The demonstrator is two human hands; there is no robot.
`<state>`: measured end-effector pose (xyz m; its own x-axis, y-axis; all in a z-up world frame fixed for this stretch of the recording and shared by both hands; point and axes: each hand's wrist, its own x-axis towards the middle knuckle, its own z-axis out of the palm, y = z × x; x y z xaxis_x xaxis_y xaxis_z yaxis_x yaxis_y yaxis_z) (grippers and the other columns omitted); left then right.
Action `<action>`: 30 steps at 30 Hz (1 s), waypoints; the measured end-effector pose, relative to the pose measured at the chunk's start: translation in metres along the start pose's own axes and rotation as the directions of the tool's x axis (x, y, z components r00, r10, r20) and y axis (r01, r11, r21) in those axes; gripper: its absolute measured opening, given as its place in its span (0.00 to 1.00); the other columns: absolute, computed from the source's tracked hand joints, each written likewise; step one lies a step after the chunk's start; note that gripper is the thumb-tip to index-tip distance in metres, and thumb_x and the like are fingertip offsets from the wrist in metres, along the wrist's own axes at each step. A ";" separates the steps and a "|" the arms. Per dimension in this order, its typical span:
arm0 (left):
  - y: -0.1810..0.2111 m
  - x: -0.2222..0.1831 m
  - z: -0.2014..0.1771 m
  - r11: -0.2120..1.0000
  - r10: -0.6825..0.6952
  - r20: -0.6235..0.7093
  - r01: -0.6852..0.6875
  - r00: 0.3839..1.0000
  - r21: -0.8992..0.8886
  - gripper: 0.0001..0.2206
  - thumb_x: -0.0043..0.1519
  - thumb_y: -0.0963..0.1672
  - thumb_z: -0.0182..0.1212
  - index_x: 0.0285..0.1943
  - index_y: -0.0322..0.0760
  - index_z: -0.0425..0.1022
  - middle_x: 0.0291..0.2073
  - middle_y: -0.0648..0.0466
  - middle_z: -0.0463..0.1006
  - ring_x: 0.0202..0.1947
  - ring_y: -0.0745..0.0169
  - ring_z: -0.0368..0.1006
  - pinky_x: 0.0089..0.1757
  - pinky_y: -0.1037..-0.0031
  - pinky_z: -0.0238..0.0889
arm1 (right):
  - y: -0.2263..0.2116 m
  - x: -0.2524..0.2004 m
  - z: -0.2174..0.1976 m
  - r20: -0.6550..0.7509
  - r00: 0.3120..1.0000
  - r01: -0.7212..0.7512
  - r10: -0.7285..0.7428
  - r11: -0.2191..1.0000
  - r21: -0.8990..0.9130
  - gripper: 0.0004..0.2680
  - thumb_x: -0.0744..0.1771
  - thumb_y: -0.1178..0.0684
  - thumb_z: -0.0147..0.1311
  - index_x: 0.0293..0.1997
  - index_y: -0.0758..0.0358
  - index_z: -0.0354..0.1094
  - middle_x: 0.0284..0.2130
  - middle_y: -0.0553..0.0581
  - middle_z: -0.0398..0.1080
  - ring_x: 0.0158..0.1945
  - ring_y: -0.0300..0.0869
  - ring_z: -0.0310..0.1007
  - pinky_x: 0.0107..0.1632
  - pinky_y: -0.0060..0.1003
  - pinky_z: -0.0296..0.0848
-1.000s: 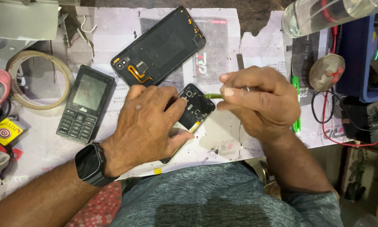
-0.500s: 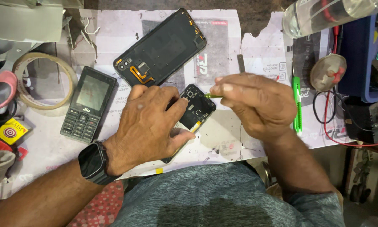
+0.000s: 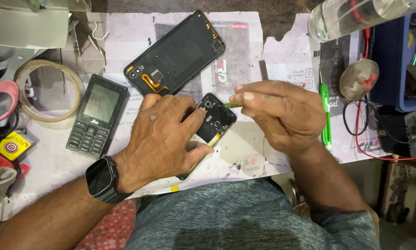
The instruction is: The person uses a green precision screwdriver to remove screws from the internal frame of a disassembled smartphone. They carefully unscrew multiple fasteners around the motherboard and battery area, then lift the motherboard assembly to inspect the connections underneath.
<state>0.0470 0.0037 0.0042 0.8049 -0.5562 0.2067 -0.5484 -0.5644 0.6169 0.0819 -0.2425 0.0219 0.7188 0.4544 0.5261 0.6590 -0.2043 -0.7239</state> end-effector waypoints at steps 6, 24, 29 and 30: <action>-0.001 0.000 0.000 1.000 -0.004 0.010 0.004 1.000 -0.002 0.31 0.43 0.53 0.79 0.51 0.31 0.77 0.43 0.46 0.73 0.41 0.47 0.69 0.43 0.56 0.55 | -0.002 0.004 0.001 -0.001 1.000 0.003 -0.003 1.000 0.011 0.09 0.65 0.66 0.61 0.48 0.69 0.70 0.39 0.67 0.75 0.41 0.47 0.81 0.42 0.37 0.85; 0.000 0.000 0.000 1.000 -0.001 0.005 0.001 1.000 -0.001 0.31 0.43 0.53 0.78 0.51 0.30 0.78 0.42 0.46 0.73 0.41 0.47 0.69 0.43 0.56 0.55 | -0.003 0.001 -0.002 0.017 1.000 0.001 -0.001 1.000 -0.005 0.06 0.67 0.65 0.59 0.47 0.70 0.70 0.39 0.68 0.76 0.42 0.49 0.82 0.42 0.34 0.85; 0.000 0.000 0.000 1.000 0.001 0.006 -0.001 1.000 -0.004 0.30 0.43 0.52 0.78 0.50 0.30 0.77 0.43 0.46 0.73 0.41 0.47 0.69 0.43 0.56 0.55 | 0.008 -0.002 0.007 -0.024 0.998 0.060 -0.058 0.993 0.105 0.08 0.65 0.63 0.63 0.47 0.66 0.73 0.37 0.63 0.76 0.38 0.44 0.80 0.43 0.40 0.84; 0.000 0.000 0.000 1.000 -0.004 0.009 0.004 1.000 -0.008 0.30 0.44 0.52 0.78 0.50 0.31 0.77 0.42 0.46 0.73 0.41 0.47 0.69 0.43 0.56 0.55 | 0.007 -0.004 0.004 -0.018 0.999 0.036 -0.035 0.996 0.078 0.08 0.66 0.64 0.61 0.49 0.66 0.73 0.39 0.64 0.76 0.39 0.45 0.82 0.40 0.34 0.84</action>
<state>0.0468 0.0039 0.0042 0.8053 -0.5590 0.1977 -0.5431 -0.5618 0.6240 0.0824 -0.2426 0.0132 0.6994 0.4456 0.5588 0.6651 -0.1196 -0.7371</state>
